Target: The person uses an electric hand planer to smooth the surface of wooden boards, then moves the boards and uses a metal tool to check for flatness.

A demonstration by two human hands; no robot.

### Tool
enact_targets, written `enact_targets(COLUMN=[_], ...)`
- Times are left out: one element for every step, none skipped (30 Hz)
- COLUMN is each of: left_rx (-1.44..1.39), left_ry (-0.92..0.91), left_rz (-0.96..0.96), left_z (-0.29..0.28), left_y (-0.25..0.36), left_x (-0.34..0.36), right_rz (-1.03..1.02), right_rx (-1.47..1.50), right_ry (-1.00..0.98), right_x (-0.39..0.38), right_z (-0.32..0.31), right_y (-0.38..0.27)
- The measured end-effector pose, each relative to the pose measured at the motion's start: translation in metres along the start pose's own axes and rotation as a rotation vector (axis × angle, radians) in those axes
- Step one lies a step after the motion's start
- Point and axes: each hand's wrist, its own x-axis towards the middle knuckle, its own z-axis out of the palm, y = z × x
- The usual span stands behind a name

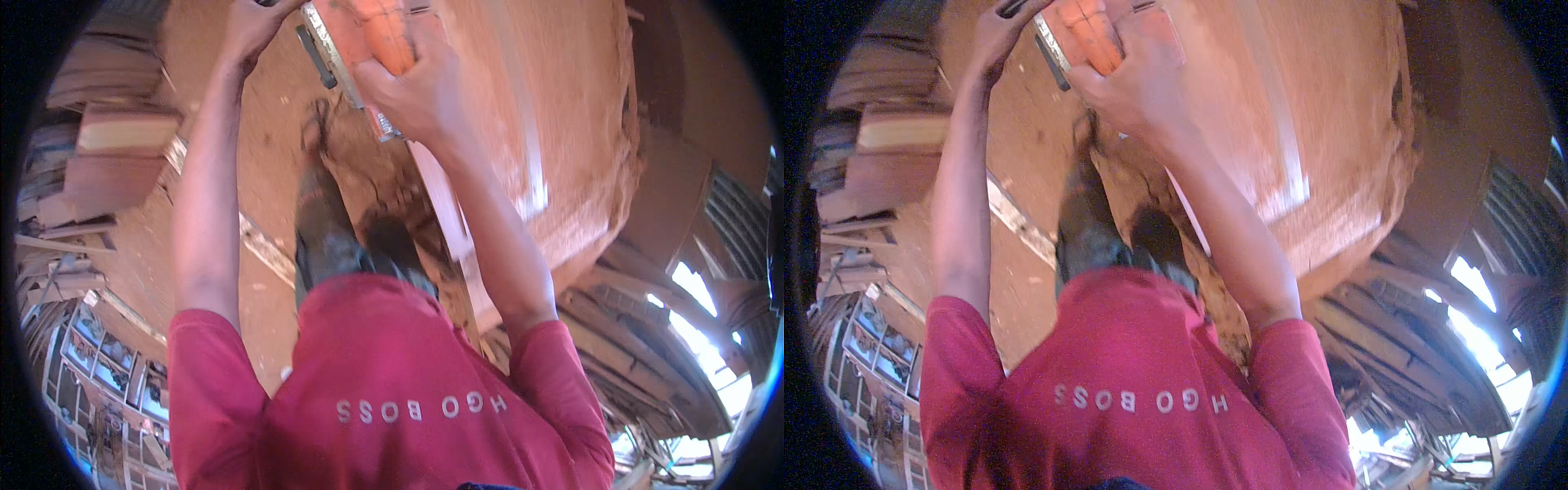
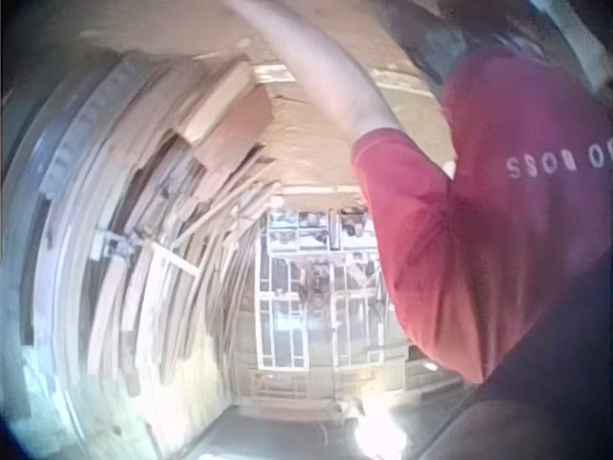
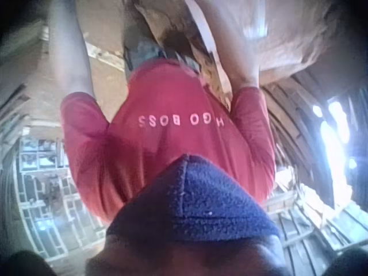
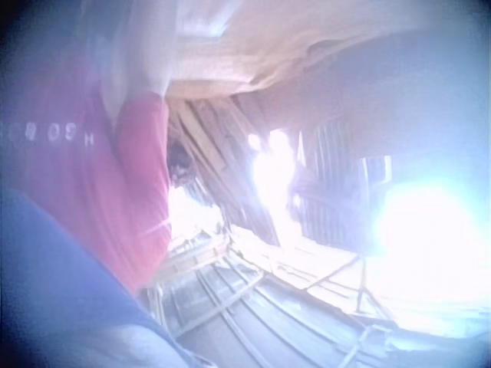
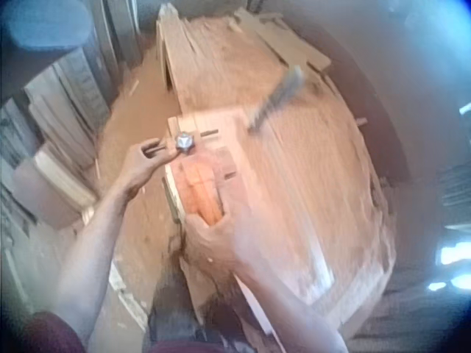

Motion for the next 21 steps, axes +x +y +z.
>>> enact_targets(left_rx=[-0.019, 0.05, 0.119, 0.19, 0.21, 0.234, 0.291, 0.342, 0.284, 0.229, 0.216, 0.214, 0.202, 0.224, 0.233, 0.242, 0.251, 0.269, 0.287, 0.303, 0.304], left_ry=[-0.005, -0.048, -0.088, -0.125, -0.054, 0.012, -0.023, -0.057, -0.097, -0.133, -0.131, -0.132, -0.136, -0.142, -0.136, -0.129, -0.121, -0.102, -0.078, -0.06, -0.053], left_rz=[-0.007, -0.028, -0.039, -0.058, -0.009, 0.051, 0.061, 0.063, -0.006, -0.075, -0.08, -0.086, -0.085, -0.082, -0.065, -0.048, -0.033, -0.025, -0.014, 0.002, 0.019], left_z=[0.01, 0.022, 0.039, 0.056, 0.074, 0.095, 0.11, 0.12, 0.129, 0.138, 0.142, 0.145, 0.146, 0.144, 0.14, 0.136, 0.13, 0.124, 0.117, 0.109, 0.1], left_y=[-0.005, -0.006, -0.006, -0.01, -0.028, -0.046, -0.048, -0.045, -0.042, -0.039, -0.036, -0.029, -0.028, -0.028, -0.027, -0.027, -0.026, -0.025, -0.024, -0.024, -0.024], left_x=[-0.034, -0.071, -0.116, -0.163, -0.211, -0.255, -0.298, -0.337, -0.37, -0.394, -0.408, -0.417, -0.419, -0.415, -0.406, -0.393, -0.378, -0.361, -0.342, -0.319, -0.294], right_rz=[0.021, 0.021, 0.07, 0.121, 0.259, 0.394, 0.424, 0.457, 0.483, 0.505, 0.507, 0.513, 0.517, 0.508, 0.491, 0.475, 0.459, 0.468, 0.472, 0.477, 0.484], right_rx=[0.018, 0.038, 0.057, 0.079, 0.038, -0.001, 0.009, 0.012, 0.01, 0.011, -0.008, -0.016, -0.035, -0.018, -0.006, 0.006, 0.018, 0.032, 0.047, 0.059, 0.064], right_ry=[-0.01, 0.0, -0.003, -0.016, -0.1, -0.174, -0.182, -0.198, -0.235, -0.273, -0.284, -0.293, -0.295, -0.268, -0.264, -0.261, -0.26, -0.256, -0.252, -0.241, -0.216], right_x=[-0.041, -0.076, -0.113, -0.155, -0.204, -0.253, -0.298, -0.336, -0.369, -0.397, -0.416, -0.429, -0.433, -0.431, -0.425, -0.41, -0.392, -0.373, -0.351, -0.326, -0.299], right_z=[-0.013, -0.025, -0.041, -0.059, -0.076, -0.093, -0.108, -0.122, -0.136, -0.148, -0.155, -0.162, -0.162, -0.161, -0.158, -0.153, -0.147, -0.14, -0.131, -0.121, -0.11], right_y=[0.004, 0.009, 0.009, 0.004, 0.003, 0.007, 0.012, 0.015, 0.016, 0.019, 0.022, 0.024, 0.024, 0.026, 0.027, 0.026, 0.025, 0.023, 0.024, 0.022, 0.019])
